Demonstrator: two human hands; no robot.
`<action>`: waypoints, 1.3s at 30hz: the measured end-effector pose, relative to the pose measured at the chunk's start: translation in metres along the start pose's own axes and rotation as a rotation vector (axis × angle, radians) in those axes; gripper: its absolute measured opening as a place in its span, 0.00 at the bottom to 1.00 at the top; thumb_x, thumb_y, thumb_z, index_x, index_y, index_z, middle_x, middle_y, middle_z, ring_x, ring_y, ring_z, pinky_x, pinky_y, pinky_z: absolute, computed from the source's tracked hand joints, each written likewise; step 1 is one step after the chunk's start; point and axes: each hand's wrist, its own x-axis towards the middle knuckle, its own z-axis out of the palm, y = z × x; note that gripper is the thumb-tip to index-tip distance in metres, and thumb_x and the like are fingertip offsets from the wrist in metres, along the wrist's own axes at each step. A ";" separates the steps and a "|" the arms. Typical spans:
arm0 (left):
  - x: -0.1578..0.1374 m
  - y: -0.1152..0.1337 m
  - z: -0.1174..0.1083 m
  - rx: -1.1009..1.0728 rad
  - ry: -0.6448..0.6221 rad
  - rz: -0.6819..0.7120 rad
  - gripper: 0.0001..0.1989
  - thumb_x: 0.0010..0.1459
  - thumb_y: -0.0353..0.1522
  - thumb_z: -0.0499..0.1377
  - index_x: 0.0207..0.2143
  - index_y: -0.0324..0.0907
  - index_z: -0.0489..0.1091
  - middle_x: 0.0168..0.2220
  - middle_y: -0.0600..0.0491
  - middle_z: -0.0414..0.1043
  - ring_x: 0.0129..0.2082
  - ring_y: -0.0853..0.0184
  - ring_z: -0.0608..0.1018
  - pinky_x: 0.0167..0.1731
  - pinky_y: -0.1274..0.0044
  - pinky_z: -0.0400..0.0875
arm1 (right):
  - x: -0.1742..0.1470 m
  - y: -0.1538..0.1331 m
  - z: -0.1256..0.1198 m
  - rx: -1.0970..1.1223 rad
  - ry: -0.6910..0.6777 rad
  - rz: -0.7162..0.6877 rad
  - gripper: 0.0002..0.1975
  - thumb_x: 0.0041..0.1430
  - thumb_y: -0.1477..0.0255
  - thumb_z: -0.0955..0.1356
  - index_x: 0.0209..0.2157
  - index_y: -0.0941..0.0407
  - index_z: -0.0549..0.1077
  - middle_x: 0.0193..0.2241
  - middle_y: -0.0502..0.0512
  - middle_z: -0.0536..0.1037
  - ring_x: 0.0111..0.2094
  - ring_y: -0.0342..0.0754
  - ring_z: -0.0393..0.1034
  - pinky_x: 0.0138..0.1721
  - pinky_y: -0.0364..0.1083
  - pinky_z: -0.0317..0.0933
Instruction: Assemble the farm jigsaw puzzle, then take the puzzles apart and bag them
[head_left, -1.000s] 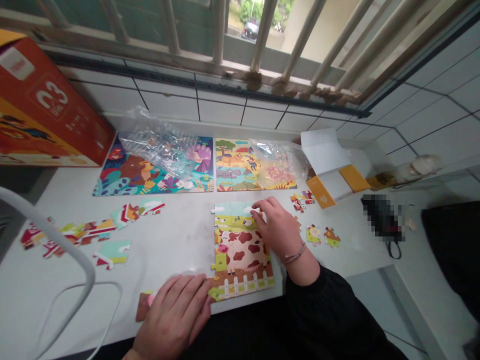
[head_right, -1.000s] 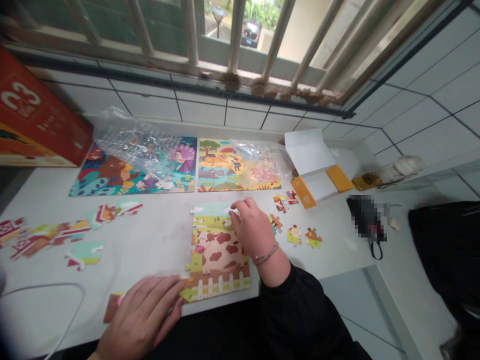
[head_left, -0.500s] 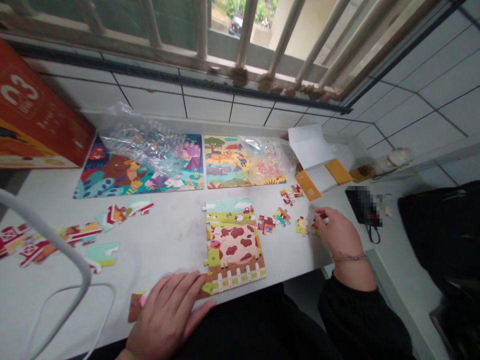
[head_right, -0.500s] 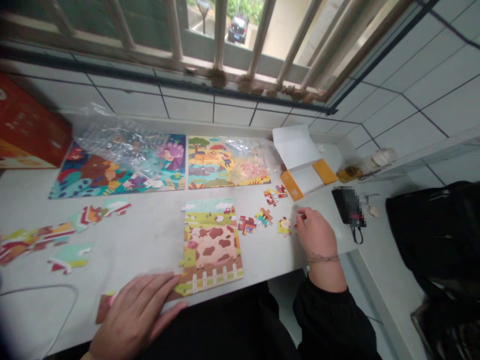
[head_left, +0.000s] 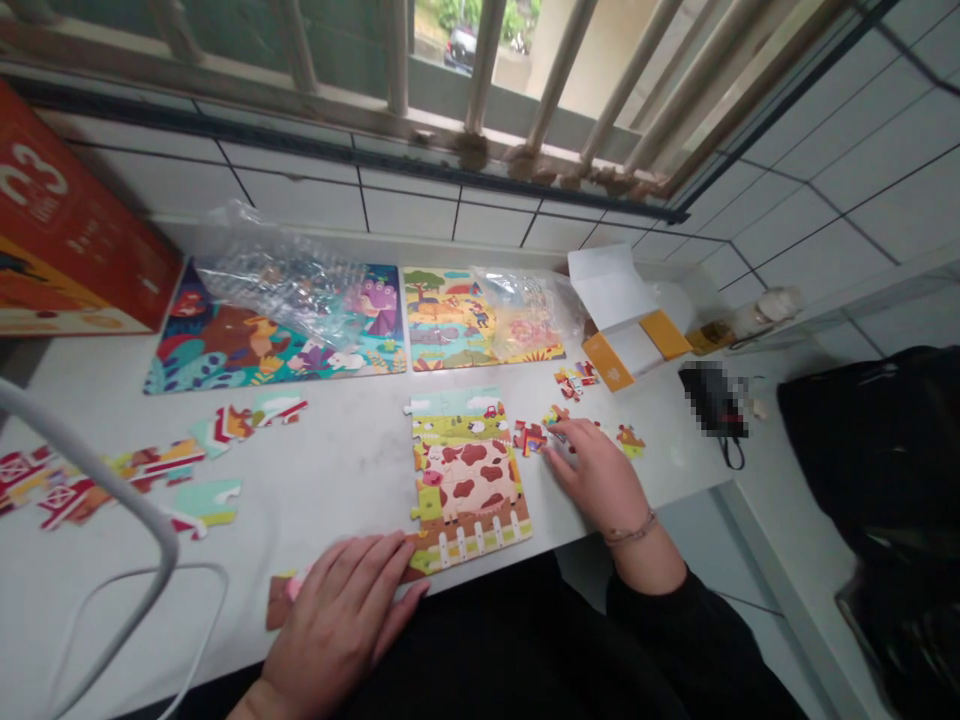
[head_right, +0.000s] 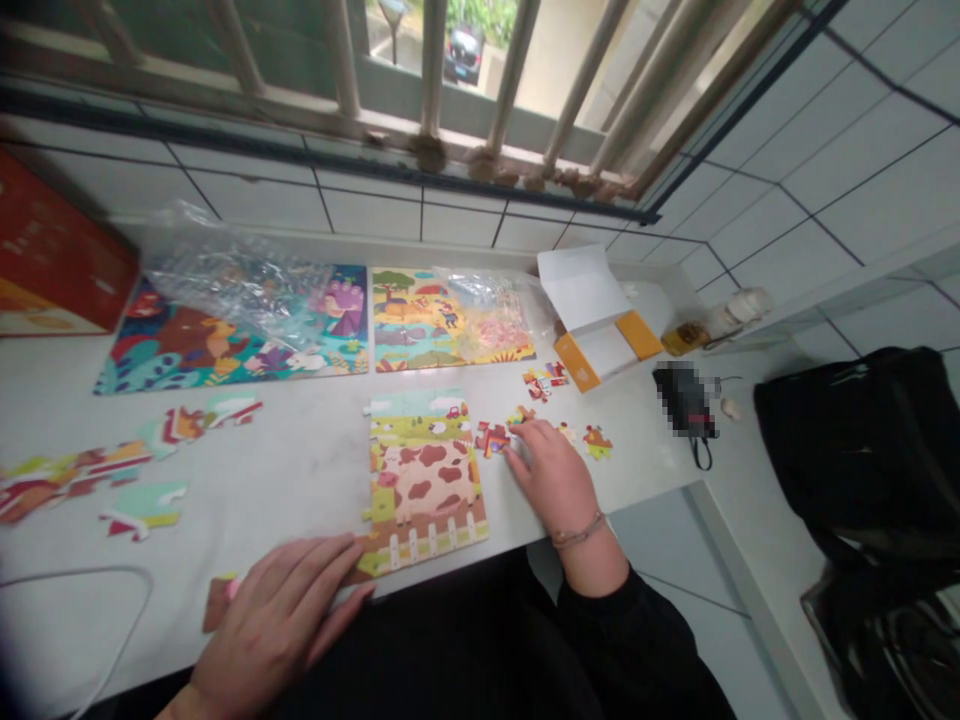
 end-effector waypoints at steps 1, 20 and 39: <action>0.000 0.000 0.000 0.006 0.002 0.003 0.16 0.76 0.36 0.60 0.59 0.37 0.76 0.53 0.45 0.84 0.50 0.54 0.81 0.56 0.61 0.69 | 0.002 -0.007 0.004 0.017 -0.004 -0.023 0.14 0.72 0.69 0.69 0.56 0.55 0.77 0.54 0.64 0.81 0.58 0.60 0.76 0.62 0.59 0.71; 0.004 0.005 -0.006 0.007 -0.008 -0.004 0.14 0.73 0.36 0.64 0.56 0.38 0.76 0.52 0.45 0.85 0.49 0.54 0.83 0.54 0.61 0.72 | -0.006 -0.005 0.005 -0.098 -0.115 -0.010 0.04 0.70 0.70 0.73 0.45 0.52 0.78 0.51 0.59 0.82 0.54 0.56 0.80 0.50 0.50 0.74; 0.002 -0.002 -0.004 0.050 0.005 0.078 0.16 0.74 0.34 0.64 0.59 0.37 0.76 0.55 0.45 0.84 0.51 0.53 0.83 0.54 0.60 0.72 | -0.018 0.047 -0.011 -0.109 0.033 0.075 0.13 0.70 0.69 0.69 0.54 0.55 0.76 0.58 0.65 0.80 0.59 0.60 0.76 0.59 0.57 0.73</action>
